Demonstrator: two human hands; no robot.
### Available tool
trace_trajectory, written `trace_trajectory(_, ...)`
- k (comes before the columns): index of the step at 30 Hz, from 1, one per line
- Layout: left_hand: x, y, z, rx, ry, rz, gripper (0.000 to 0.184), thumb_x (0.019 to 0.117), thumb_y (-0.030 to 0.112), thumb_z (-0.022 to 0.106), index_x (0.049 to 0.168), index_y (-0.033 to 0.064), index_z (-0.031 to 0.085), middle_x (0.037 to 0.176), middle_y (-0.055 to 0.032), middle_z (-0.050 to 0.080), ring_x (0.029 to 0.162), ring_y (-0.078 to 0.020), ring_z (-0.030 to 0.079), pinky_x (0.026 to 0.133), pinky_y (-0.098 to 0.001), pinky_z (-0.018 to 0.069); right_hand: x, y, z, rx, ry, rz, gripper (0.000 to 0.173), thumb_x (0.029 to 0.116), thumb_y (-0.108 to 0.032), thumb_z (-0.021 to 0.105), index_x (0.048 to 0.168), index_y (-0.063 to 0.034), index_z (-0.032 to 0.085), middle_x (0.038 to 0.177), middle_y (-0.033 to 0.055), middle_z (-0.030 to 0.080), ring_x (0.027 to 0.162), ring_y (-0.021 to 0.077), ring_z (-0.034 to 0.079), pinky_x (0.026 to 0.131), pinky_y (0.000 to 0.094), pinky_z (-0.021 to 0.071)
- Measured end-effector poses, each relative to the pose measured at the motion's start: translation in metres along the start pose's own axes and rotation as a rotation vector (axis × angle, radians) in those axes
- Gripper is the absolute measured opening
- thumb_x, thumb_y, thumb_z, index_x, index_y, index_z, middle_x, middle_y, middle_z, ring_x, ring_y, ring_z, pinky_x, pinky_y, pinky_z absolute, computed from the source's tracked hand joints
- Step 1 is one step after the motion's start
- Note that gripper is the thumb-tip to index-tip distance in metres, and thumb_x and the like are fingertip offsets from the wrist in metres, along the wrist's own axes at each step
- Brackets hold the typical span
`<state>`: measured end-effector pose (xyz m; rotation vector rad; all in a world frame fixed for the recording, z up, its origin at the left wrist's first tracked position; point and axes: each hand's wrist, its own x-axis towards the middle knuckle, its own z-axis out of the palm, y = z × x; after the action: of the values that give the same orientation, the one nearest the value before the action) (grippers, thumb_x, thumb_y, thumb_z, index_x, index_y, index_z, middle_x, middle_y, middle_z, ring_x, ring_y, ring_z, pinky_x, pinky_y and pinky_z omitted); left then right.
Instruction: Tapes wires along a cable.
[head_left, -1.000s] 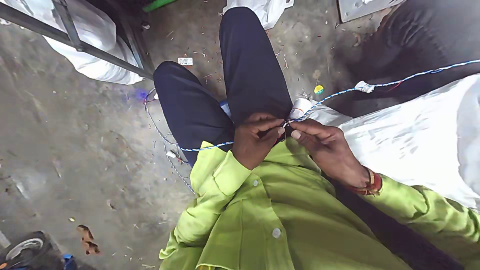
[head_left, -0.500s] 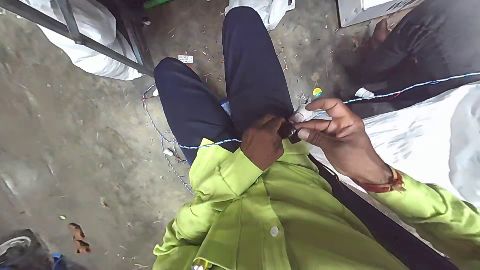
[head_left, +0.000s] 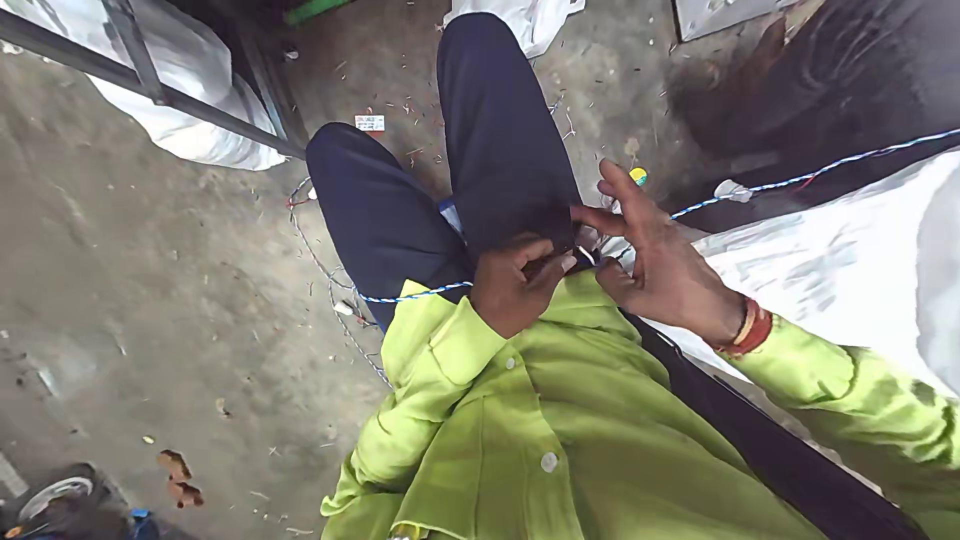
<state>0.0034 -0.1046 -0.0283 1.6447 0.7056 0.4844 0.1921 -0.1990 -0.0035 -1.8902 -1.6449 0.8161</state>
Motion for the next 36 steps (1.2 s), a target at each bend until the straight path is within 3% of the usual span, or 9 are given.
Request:
trace_trajectory(5, -0.002, 0.001, 0.003, 0.13, 0.05, 0.006, 0.013, 0.092, 0.011, 0.075, 0.095, -0.0013, 0.076, 0.099, -0.0101, 0.075, 0.087, -0.0085, 0.071, 0.08, -0.0251, 0.0602, 0.0, -0.008, 0.006, -0.167, -0.002, -0.003, 0.104, 0.0763, -0.042, 0.061, 0.163, -0.0042, 0.019, 0.138, 0.0079, 0.064, 0.142, 0.0363, 0.044, 0.113, 0.0788, 0.0136)
trace_trajectory(10, -0.005, -0.002, 0.006, 0.205, 0.154, 0.056, 0.013, 0.0895, 0.011, 0.077, 0.096, -0.0004, 0.078, 0.098, -0.0101, 0.076, 0.084, -0.008, 0.072, 0.077, -0.0236, 0.061, -0.001, -0.01, 0.011, -0.289, 0.066, -0.007, 0.104, 0.0838, -0.06, 0.057, 0.164, -0.0041, 0.02, 0.144, 0.0119, 0.06, 0.15, 0.0424, 0.033, 0.112, 0.0826, -0.0014)
trace_trajectory(14, -0.009, -0.005, 0.011, 0.346, 0.27, 0.201, 0.012, 0.0864, 0.008, 0.077, 0.094, -0.0007, 0.079, 0.097, -0.0122, 0.077, 0.085, -0.0119, 0.074, 0.077, -0.0248, 0.0612, -0.003, -0.012, 0.012, -0.337, 0.043, 0.011, 0.102, 0.085, -0.06, 0.057, 0.162, -0.0026, 0.024, 0.142, 0.0162, 0.061, 0.148, 0.0483, 0.033, 0.111, 0.0844, 0.0012)
trace_trajectory(17, -0.007, -0.011, 0.015, 0.42, 0.364, 0.333, 0.011, 0.0832, 0.006, 0.077, 0.091, -0.0023, 0.08, 0.095, -0.0152, 0.077, 0.086, -0.0182, 0.075, 0.08, -0.0281, 0.0612, 0.001, -0.01, 0.009, -0.284, 0.0, 0.037, 0.101, 0.0842, -0.062, 0.057, 0.161, -0.0032, 0.027, 0.135, 0.0165, 0.065, 0.141, 0.0454, 0.046, 0.111, 0.0838, 0.007)
trace_trajectory(19, -0.006, -0.01, 0.014, 0.442, 0.394, 0.358, 0.012, 0.0837, 0.006, 0.078, 0.092, -0.0032, 0.079, 0.095, -0.0157, 0.077, 0.088, -0.0188, 0.075, 0.08, -0.0282, 0.0618, 0.005, -0.007, 0.0, -0.184, -0.011, 0.022, 0.094, 0.0838, -0.054, 0.062, 0.159, -0.0064, 0.032, 0.129, 0.0124, 0.067, 0.132, 0.0387, 0.055, 0.111, 0.0827, 0.0126)
trace_trajectory(24, -0.005, -0.009, 0.009, 0.456, 0.41, 0.305, 0.018, 0.0846, 0.01, 0.081, 0.099, -0.001, 0.08, 0.096, -0.0141, 0.077, 0.087, -0.0156, 0.076, 0.078, -0.0275, 0.0627, 0.004, -0.002, -0.004, -0.078, 0.057, -0.059, 0.066, 0.0925, -0.037, 0.058, 0.152, -0.0125, 0.047, 0.126, 0.0026, 0.069, 0.13, 0.031, 0.056, 0.114, 0.0758, 0.0191)
trace_trajectory(29, -0.006, -0.013, 0.006, 0.338, 0.385, 0.294, 0.015, 0.0827, 0.006, 0.08, 0.095, -0.0018, 0.079, 0.088, -0.0127, 0.076, 0.076, -0.011, 0.073, 0.07, -0.0249, 0.0625, 0.002, -0.004, 0.009, 0.081, 0.213, -0.114, 0.036, 0.0995, -0.031, 0.062, 0.128, -0.0105, 0.071, 0.109, 0.001, 0.075, 0.106, 0.0192, 0.068, 0.111, 0.0611, 0.0368)
trace_trajectory(33, -0.007, -0.011, 0.001, 0.2, 0.252, 0.244, 0.016, 0.0867, 0.003, 0.076, 0.101, -0.0038, 0.077, 0.095, -0.0126, 0.076, 0.082, -0.0106, 0.074, 0.074, -0.026, 0.0634, 0.006, -0.007, 0.011, 0.208, 0.26, -0.088, 0.029, 0.0971, -0.027, 0.068, 0.123, -0.0155, 0.075, 0.106, -0.0024, 0.074, 0.098, 0.0102, 0.064, 0.089, 0.0311, 0.0516)
trace_trajectory(36, -0.006, -0.011, 0.001, 0.062, 0.183, 0.209, 0.015, 0.092, 0.003, 0.07, 0.103, -0.0052, 0.076, 0.099, -0.013, 0.076, 0.086, -0.0125, 0.074, 0.076, -0.0295, 0.0641, 0.007, -0.005, 0.012, 0.359, 0.263, 0.031, 0.022, 0.0947, -0.027, 0.072, 0.113, -0.0192, 0.079, 0.106, -0.0043, 0.072, 0.096, 0.0051, 0.065, 0.079, 0.0234, 0.0547)
